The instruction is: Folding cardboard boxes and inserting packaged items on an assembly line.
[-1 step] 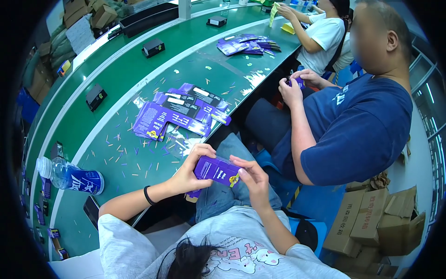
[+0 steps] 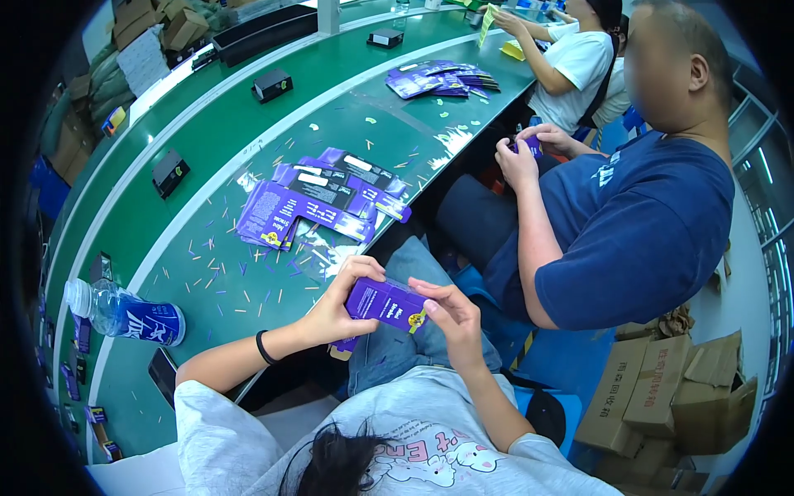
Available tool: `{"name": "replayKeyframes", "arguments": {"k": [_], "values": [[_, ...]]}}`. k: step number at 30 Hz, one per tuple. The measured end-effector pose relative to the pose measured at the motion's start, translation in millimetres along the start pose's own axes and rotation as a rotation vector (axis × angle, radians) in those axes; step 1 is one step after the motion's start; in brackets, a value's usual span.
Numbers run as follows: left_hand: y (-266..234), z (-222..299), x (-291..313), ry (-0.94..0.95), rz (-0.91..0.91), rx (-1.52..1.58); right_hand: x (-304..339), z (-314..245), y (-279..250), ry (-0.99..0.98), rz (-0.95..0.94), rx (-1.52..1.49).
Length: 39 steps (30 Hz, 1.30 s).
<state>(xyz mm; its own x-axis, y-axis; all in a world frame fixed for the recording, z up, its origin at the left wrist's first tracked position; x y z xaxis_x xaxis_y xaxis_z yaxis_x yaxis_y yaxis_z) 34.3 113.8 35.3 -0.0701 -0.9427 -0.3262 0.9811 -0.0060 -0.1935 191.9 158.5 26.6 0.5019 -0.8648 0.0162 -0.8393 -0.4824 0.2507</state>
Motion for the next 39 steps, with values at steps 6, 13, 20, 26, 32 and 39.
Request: {"name": "replayKeyframes", "arguments": {"k": [6, 13, 20, 26, 32, 39], "values": [[1.3, -2.3, 6.4, 0.040, -0.040, -0.001, 7.8, -6.3, 8.2, -0.024, -0.075, 0.147], [5.6, -2.7, 8.1, 0.025, -0.133, -0.028, 11.5, -6.0, 9.7, -0.095, -0.094, 0.232], [7.3, 0.1, 11.9, 0.025, -0.152, 0.005, 24.1, -16.7, 19.2, -0.236, -0.078, 0.429], [9.9, 5.1, 16.6, 0.092, -0.152, -0.117, 23.7, -8.0, 18.7, -0.293, -0.080, 0.587], [8.0, 7.6, 20.8, 0.134, -0.139, -0.206, 22.4, -6.4, 24.8, -0.231, -0.107, 0.454], [4.8, 14.0, 25.1, 0.236, -0.040, -0.267, 25.6, -26.0, 34.6, -0.344, -0.021, 0.533]]}}
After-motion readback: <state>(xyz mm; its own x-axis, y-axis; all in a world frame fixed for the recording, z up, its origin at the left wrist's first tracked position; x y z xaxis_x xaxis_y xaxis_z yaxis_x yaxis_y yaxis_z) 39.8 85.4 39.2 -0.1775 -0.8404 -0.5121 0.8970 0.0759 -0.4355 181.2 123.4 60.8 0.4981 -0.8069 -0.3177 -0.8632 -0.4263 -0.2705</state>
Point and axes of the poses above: each hand's wrist, its own x-axis away from the middle knuckle, its own y-axis out of the palm, z = x × y, the point moved 8 cm from there along -x, towards the middle knuckle, and after that the axes turned 1 degree about -x, right-handed, at the moved point
